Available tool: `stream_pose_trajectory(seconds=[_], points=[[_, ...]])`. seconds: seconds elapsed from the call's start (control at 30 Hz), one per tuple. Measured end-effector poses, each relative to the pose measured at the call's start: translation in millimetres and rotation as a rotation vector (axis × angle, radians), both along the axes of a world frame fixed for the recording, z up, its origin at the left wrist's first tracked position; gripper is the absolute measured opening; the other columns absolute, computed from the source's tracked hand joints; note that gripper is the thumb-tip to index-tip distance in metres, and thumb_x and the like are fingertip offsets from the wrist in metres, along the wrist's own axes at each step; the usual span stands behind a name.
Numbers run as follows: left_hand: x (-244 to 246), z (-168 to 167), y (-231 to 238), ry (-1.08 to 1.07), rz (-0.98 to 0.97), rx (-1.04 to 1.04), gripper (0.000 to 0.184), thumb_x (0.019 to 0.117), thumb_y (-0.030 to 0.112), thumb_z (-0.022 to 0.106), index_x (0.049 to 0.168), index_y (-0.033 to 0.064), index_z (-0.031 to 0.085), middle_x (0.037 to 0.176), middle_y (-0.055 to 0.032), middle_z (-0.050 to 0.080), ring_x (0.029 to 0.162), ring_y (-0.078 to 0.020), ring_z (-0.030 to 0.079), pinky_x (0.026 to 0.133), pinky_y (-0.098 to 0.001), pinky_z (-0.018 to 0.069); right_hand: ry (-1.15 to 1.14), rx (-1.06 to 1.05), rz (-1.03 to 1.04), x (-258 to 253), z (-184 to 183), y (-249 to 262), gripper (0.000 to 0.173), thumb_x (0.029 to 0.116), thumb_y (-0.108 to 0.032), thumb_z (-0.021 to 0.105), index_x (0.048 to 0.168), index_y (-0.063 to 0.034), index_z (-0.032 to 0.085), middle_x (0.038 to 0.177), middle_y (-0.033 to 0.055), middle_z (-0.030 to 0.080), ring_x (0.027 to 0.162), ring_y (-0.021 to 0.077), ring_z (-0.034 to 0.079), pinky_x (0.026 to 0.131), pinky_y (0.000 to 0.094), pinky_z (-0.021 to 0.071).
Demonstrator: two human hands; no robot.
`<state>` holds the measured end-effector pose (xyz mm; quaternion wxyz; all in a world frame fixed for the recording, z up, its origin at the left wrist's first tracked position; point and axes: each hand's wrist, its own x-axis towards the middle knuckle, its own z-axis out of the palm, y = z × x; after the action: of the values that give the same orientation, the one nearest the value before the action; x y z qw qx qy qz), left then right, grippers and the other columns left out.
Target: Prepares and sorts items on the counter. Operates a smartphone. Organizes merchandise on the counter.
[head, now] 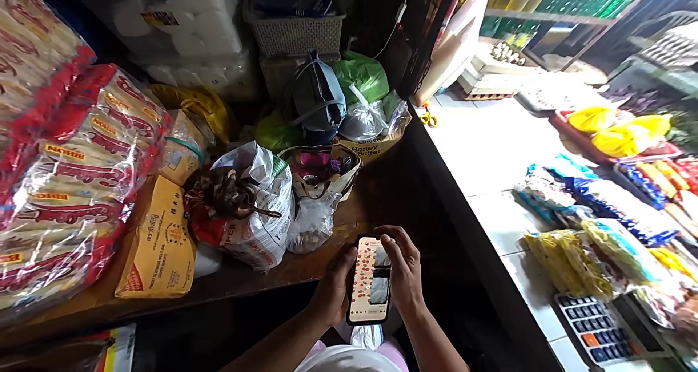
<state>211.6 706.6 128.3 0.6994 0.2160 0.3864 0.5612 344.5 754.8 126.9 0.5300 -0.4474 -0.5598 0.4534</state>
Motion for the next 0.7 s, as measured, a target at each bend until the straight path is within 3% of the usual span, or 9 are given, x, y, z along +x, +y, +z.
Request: stream_pose_trajectory(seconds=[0.1, 0.2, 0.27, 0.33, 0.37, 0.5, 0.7], points=[[-1, 2, 0, 0.002, 0.012, -0.011, 0.035, 0.1114, 0.020, 0.030, 0.134, 0.0039, 0.052, 0.110, -0.0069, 0.071, 0.098, -0.0149, 0.072, 0.087, -0.0334, 0.0614, 0.030, -0.002, -0.010, -3, -2, 2, 0.027, 0.1033, -0.009, 0.045, 0.106, 0.0023, 0.069, 0.101, 0.0010, 0.070, 0.098, 0.0005, 0.064, 0.090, 0.0184, 0.0515], [-4, 4, 0, -0.027, 0.036, -0.034, 0.036, 0.1115, 0.022, 0.031, 0.134, 0.0035, 0.053, 0.113, -0.0092, 0.071, 0.101, -0.0168, 0.072, 0.089, -0.0355, 0.0609, 0.073, 0.006, 0.083, -2, -3, 1, 0.029, 0.1007, -0.004, 0.045, 0.122, 0.0073, 0.062, 0.119, 0.0073, 0.067, 0.107, 0.0039, 0.063, 0.094, 0.0213, 0.0528], [-9, 4, 2, -0.071, 0.045, -0.047, 0.038, 0.1117, 0.025, 0.030, 0.135, 0.0045, 0.052, 0.113, -0.0110, 0.071, 0.102, -0.0190, 0.072, 0.089, -0.0377, 0.0611, 0.160, -0.071, 0.200, 2, -2, -2, 0.052, 0.0897, 0.003, 0.046, 0.142, 0.0080, 0.046, 0.135, 0.0104, 0.060, 0.110, 0.0073, 0.065, 0.093, 0.0249, 0.0565], [-15, 6, 5, -0.102, 0.064, -0.061, 0.038, 0.1119, 0.026, 0.027, 0.135, 0.0055, 0.050, 0.112, -0.0116, 0.072, 0.101, -0.0201, 0.073, 0.087, -0.0386, 0.0619, 0.262, -0.156, 0.288, 4, -2, -6, 0.078, 0.0760, 0.007, 0.048, 0.152, 0.0044, 0.031, 0.136, 0.0089, 0.060, 0.110, 0.0107, 0.067, 0.092, 0.0296, 0.0588], [-18, 8, 6, -0.104, 0.079, -0.074, 0.039, 0.1122, 0.027, 0.027, 0.136, 0.0061, 0.049, 0.112, -0.0116, 0.072, 0.101, -0.0205, 0.073, 0.087, -0.0392, 0.0620, 0.300, -0.183, 0.322, 5, -3, -8, 0.085, 0.0732, 0.007, 0.050, 0.155, 0.0033, 0.026, 0.135, 0.0081, 0.061, 0.110, 0.0118, 0.068, 0.092, 0.0312, 0.0591], [-25, 15, 10, -0.083, 0.126, -0.106, 0.040, 0.1128, 0.028, 0.027, 0.138, 0.0079, 0.050, 0.112, -0.0110, 0.071, 0.101, -0.0196, 0.072, 0.087, -0.0381, 0.0613, 0.365, -0.252, 0.362, 5, -6, -13, 0.085, 0.0756, 0.004, 0.049, 0.157, -0.0011, 0.024, 0.123, 0.0026, 0.068, 0.108, 0.0104, 0.068, 0.093, 0.0313, 0.0581], [-28, 14, 12, -0.097, 0.119, -0.111, 0.041, 0.1129, 0.028, 0.026, 0.140, 0.0072, 0.048, 0.112, -0.0126, 0.072, 0.101, -0.0212, 0.073, 0.087, -0.0388, 0.0616, 0.405, -0.268, 0.401, 4, -8, -17, 0.085, 0.0810, 0.005, 0.046, 0.161, -0.0048, 0.018, 0.120, 0.0037, 0.069, 0.107, 0.0133, 0.069, 0.095, 0.0356, 0.0582]])
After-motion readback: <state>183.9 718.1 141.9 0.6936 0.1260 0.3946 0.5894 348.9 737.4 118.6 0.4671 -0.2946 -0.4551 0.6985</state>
